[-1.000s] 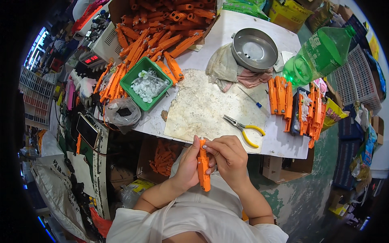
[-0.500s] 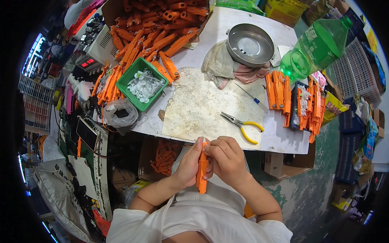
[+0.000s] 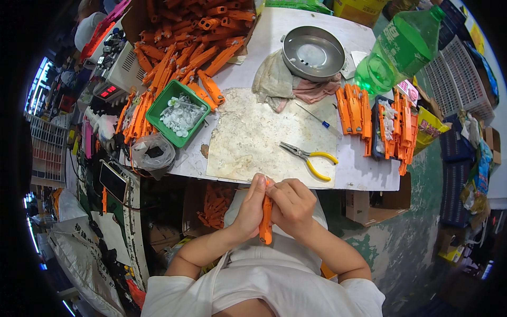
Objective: The person assembles small orange plastic components at a cluttered workbench. They insert white cylindrical pieces into the orange parts, use a screwdriver to adjust internal elements, and employ pliers to secure or modify the assembly. Finished units are placed on the table while additional parts are drawn from a nearby container.
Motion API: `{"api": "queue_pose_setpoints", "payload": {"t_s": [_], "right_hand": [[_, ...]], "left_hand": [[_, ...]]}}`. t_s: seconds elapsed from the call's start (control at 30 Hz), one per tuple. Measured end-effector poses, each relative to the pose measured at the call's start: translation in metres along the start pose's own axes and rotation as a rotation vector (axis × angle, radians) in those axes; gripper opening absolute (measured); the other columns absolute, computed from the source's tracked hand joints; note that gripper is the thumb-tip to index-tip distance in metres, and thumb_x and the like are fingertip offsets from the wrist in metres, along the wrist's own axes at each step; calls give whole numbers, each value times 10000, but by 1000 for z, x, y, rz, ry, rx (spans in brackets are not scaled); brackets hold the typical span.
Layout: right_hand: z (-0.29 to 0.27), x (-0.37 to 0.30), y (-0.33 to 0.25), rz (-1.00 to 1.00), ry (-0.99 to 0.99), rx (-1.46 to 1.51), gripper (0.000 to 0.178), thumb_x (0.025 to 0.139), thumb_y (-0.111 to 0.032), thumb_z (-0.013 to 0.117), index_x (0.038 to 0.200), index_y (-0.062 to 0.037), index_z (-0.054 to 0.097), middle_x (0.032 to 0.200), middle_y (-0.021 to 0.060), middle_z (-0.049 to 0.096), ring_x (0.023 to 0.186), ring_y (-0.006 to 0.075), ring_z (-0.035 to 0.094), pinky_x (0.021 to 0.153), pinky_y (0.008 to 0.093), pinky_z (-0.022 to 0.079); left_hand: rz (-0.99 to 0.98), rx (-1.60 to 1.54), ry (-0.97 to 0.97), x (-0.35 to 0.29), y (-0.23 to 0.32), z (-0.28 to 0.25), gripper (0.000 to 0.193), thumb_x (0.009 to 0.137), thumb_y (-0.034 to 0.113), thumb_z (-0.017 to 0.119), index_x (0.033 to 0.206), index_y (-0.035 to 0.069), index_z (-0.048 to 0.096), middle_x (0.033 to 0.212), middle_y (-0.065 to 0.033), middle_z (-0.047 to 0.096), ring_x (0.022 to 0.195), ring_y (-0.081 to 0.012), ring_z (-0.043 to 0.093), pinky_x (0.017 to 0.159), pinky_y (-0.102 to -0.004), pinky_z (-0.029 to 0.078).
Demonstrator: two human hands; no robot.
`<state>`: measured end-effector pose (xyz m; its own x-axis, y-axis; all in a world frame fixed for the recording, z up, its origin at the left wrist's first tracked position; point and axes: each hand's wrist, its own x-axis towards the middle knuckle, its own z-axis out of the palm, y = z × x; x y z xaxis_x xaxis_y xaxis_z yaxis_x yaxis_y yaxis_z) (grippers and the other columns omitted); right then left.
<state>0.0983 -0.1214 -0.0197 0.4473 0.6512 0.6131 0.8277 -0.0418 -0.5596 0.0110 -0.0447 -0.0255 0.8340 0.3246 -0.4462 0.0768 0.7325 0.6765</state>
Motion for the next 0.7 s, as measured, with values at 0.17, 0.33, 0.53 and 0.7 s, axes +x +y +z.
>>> {"api": "queue_pose_setpoints", "payload": {"t_s": [0.17,0.33,0.53,0.7], "right_hand": [[-8,6,9,80,14,126,176,627,68,667,754,-46,620,656,43,596,648,208,533,542,296,453],[-20,12,9,64,19,76,198,616,45,688,770,-62,625,733,39,595,727,228,526,618,311,449],[-22,-1,6,-101,4,-8,243,564,7,702,782,-43,606,824,54,579,753,240,525,643,319,448],[-34,-4,2,-263,-97,47,230,567,-25,684,779,-32,594,820,60,565,800,238,540,704,330,469]], "left_hand": [[-69,-101,-173,5,10,-5,364,991,432,250,966,115,427,763,-36,484,532,-102,464,447,-251,425],[-100,-133,-182,0,18,-5,360,967,390,399,1038,47,477,803,-47,543,653,-124,578,662,-259,507],[-66,101,-215,-8,18,-16,374,942,344,490,1011,-14,570,879,-95,631,736,-161,647,689,-279,536],[-208,265,-380,-15,43,-21,402,935,362,499,961,-25,604,838,-118,656,673,-176,656,604,-271,533]]}}
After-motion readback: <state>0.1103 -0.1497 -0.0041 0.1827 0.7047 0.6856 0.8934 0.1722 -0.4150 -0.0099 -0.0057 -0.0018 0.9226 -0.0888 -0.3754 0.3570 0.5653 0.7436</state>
